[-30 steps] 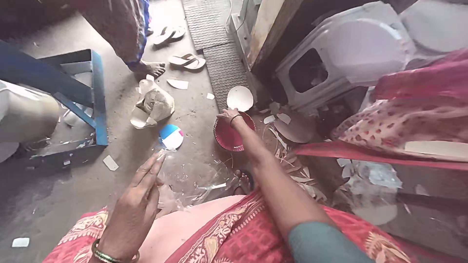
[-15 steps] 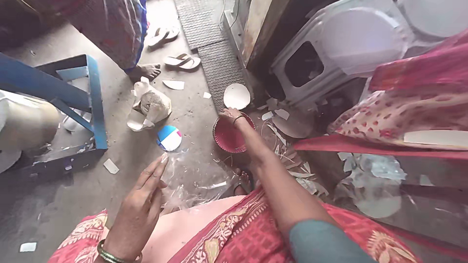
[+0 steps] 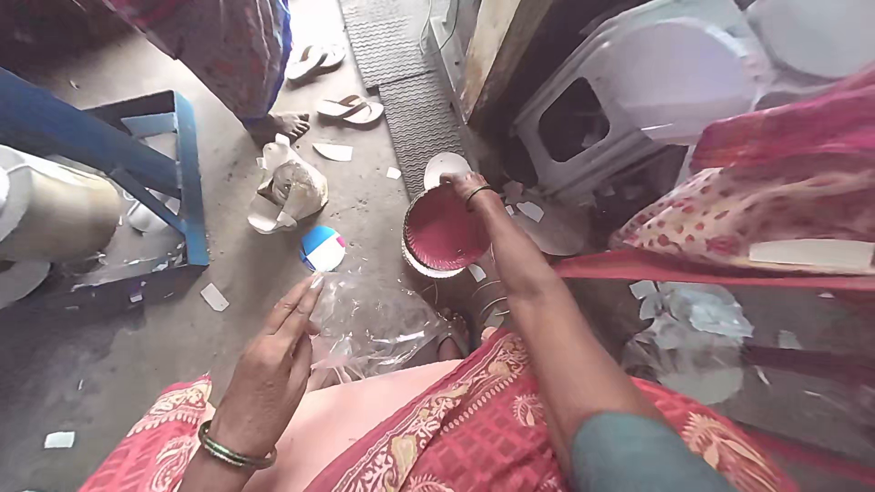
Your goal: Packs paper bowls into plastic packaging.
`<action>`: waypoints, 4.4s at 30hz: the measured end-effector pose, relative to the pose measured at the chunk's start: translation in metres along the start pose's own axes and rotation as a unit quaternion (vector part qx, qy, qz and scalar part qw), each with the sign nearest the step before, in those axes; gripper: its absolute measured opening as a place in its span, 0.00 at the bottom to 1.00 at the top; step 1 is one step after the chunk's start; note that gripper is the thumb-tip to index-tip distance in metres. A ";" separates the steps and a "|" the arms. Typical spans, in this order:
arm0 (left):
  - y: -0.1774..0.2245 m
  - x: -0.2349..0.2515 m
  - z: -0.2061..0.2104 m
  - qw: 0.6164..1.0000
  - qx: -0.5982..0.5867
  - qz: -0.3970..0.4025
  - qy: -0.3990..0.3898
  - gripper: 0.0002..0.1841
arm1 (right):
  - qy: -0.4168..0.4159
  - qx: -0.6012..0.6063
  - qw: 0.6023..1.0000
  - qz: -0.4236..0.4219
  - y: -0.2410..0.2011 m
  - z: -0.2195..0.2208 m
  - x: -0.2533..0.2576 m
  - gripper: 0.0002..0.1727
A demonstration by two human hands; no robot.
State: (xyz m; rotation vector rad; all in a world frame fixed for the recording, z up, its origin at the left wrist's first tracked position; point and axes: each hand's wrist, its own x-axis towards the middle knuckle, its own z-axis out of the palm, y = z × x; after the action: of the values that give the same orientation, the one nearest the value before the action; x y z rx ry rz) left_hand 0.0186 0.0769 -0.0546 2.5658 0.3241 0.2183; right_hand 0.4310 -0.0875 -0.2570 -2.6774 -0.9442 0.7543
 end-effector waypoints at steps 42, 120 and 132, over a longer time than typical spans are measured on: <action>-0.004 -0.007 0.007 0.999 -0.003 -0.003 -0.041 0.30 | 0.104 0.340 0.894 0.271 0.032 0.155 -0.036 0.42; 0.012 -0.001 -0.011 0.960 -0.158 -0.195 -0.125 0.37 | 0.180 0.322 0.916 -0.159 -0.171 -0.139 -0.200 0.44; 0.022 -0.012 -0.042 0.931 -0.305 -0.199 0.028 0.47 | 0.354 0.206 0.904 -0.120 -0.225 -0.021 -0.365 0.35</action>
State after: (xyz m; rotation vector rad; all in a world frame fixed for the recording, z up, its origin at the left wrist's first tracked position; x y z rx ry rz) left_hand 0.0021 0.0759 -0.0089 1.8389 0.6712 0.2012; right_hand 0.0802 -0.1446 -0.0157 -2.1299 -0.7752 -0.0914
